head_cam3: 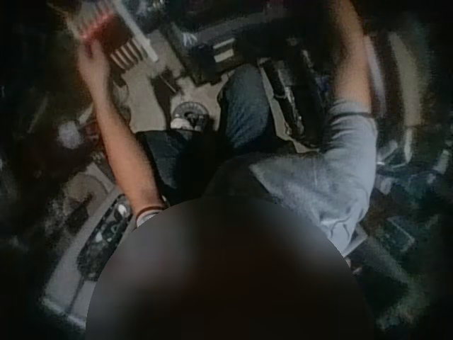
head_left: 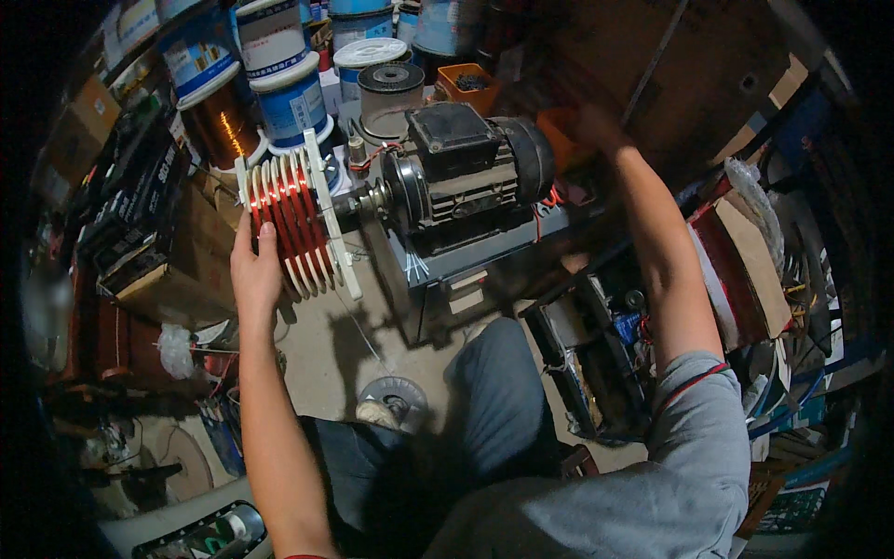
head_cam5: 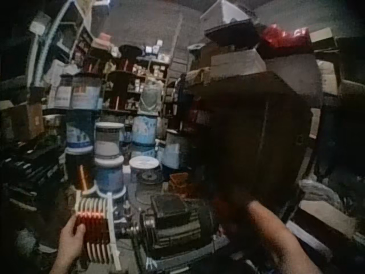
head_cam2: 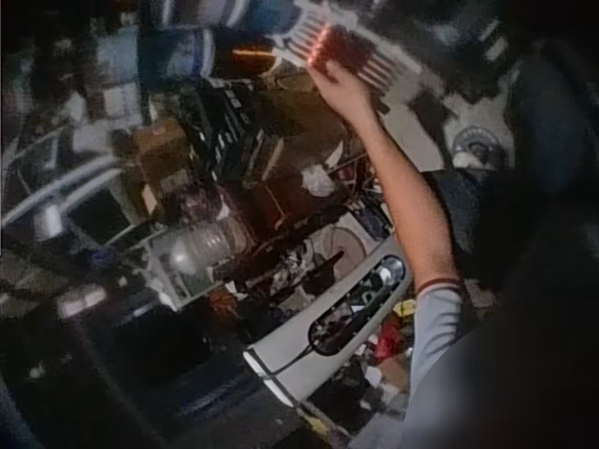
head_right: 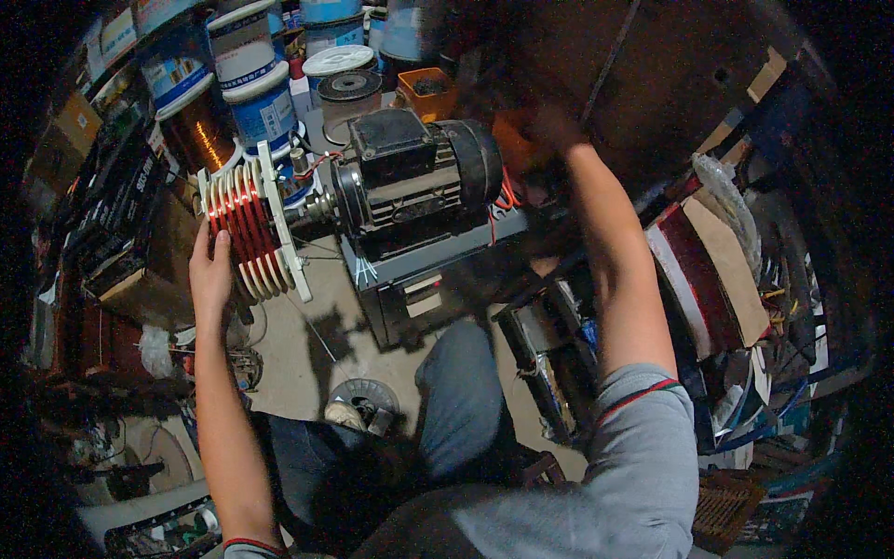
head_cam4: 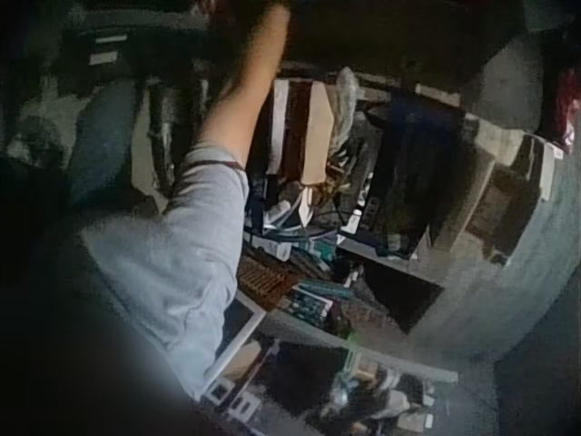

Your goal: The person winds red wire onto a white slotted bobbin using a motorized coil winder. They guide the wire by hand, pause to adjust the winding, and continue until the bobbin is filled.

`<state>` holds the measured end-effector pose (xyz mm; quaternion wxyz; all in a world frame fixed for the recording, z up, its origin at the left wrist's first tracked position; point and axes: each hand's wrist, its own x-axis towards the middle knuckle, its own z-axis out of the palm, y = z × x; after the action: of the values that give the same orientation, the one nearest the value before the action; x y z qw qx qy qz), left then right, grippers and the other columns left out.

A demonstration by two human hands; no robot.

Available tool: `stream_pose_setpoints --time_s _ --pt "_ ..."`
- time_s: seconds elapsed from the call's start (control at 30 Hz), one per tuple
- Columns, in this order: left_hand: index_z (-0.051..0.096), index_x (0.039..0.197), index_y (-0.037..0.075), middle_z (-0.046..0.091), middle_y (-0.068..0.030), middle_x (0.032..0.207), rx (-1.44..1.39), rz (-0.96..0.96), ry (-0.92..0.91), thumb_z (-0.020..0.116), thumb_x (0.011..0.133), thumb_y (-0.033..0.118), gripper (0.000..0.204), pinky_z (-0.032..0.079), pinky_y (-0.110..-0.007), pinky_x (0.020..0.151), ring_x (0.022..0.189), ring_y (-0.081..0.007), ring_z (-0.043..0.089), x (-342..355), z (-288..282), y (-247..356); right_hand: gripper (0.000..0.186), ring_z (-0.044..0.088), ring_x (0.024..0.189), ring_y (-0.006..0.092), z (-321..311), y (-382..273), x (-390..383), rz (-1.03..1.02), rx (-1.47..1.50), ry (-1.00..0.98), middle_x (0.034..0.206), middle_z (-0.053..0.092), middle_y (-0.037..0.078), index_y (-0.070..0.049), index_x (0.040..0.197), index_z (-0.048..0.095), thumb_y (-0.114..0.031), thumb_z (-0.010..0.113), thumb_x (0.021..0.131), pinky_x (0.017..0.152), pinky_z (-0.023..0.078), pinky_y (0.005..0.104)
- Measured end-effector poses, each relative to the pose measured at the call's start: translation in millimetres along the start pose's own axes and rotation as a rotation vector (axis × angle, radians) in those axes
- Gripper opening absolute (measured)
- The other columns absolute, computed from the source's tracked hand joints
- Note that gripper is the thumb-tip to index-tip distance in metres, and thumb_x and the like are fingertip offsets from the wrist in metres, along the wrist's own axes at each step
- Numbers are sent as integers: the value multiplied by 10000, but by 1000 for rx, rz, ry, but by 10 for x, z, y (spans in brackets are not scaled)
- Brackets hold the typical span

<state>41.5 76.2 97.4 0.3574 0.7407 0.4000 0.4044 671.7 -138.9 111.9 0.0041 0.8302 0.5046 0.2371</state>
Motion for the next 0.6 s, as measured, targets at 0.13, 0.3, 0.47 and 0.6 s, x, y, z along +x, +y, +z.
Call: stream_pose_setpoints --time_s 0.13,0.3,0.47,0.6 --pt "442 1352 10 585 -163 1223 25 -19 11 508 960 259 469 400 -304 956 1095 -193 557 -30 -87 -11 720 403 1275 332 -387 -554 -68 -63 299 40 1414 417 108 -150 1377 426 -373 726 762 1046 361 427" --pt "442 1353 12 586 -161 1223 6 3 7 506 962 262 468 400 -301 955 1089 -184 554 3 -10 -10 427 583 962 312 -664 -539 -146 -337 64 309 1143 586 148 -101 1174 598 -269 685 792 814 488 410" --pt "445 1348 8 588 -162 1222 48 -19 23 510 959 282 480 400 -300 953 1083 -185 556 -44 -44 25 544 657 817 311 -856 -819 -241 229 562 -200 1073 653 165 -129 1262 558 -314 702 772 705 523 433" --pt "448 1346 9 588 -169 1223 42 -22 35 512 955 292 487 402 -308 953 1092 -205 562 -19 -84 -50 537 648 843 275 -799 -854 -204 13 458 223 1030 664 155 -120 1289 531 -276 676 796 732 515 389"
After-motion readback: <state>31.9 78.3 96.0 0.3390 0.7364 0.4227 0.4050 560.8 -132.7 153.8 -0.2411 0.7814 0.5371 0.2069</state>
